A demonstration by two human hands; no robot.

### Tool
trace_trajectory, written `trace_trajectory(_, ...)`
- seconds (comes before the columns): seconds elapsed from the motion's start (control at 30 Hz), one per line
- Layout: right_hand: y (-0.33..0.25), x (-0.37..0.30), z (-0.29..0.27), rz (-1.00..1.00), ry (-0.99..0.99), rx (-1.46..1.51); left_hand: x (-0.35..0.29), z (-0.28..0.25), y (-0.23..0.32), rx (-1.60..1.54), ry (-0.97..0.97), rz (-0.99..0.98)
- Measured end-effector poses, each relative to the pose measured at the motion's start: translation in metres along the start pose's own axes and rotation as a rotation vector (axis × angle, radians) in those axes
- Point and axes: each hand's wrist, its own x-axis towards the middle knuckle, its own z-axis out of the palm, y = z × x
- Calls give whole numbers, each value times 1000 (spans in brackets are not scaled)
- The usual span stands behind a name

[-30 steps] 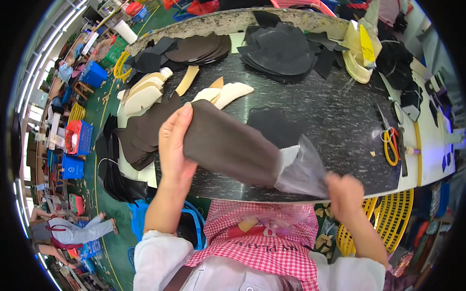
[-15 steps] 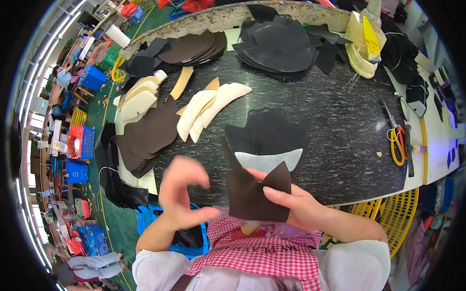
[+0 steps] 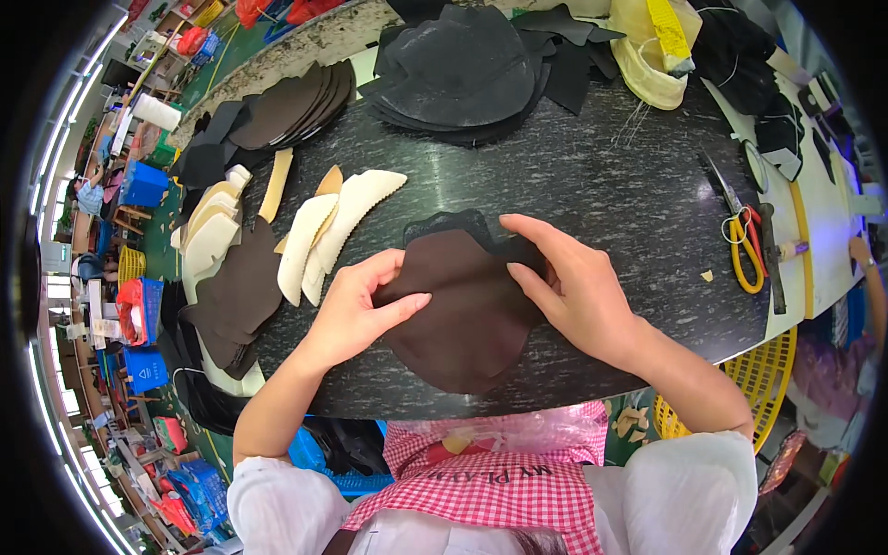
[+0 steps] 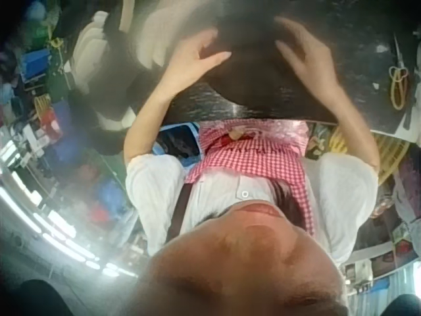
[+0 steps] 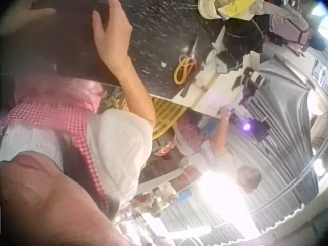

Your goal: The person peels the backing off adhesive foam inserts and presses them onto fabric cutouts by hand. After gathering and sorting the assembled cutouts, the person repeats the peeling and adhering process on another set of cutouts.

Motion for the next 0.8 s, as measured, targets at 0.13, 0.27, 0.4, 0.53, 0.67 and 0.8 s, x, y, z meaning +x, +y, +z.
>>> trace_trajectory(0.13,9,5,2,-30,-16,-23,3,4,2,187,59,51)
trace_trajectory(0.27,11,7,5,-238,10,-276,6,7,6,207,66,55)
trace_trajectory(0.4,16,46,-14,-403,232,-565,7,5,5,348,80,157)
trace_trajectory(0.53,-4,26,25,-640,-275,-277,3,4,2,420,140,248)
trace_trajectory(0.67,7,30,37,-615,-280,-158,-17,-17,-4,155,243,-5)
trace_trajectory(0.8,6,28,36,-602,-275,-181,-15,-19,-11,123,270,5)
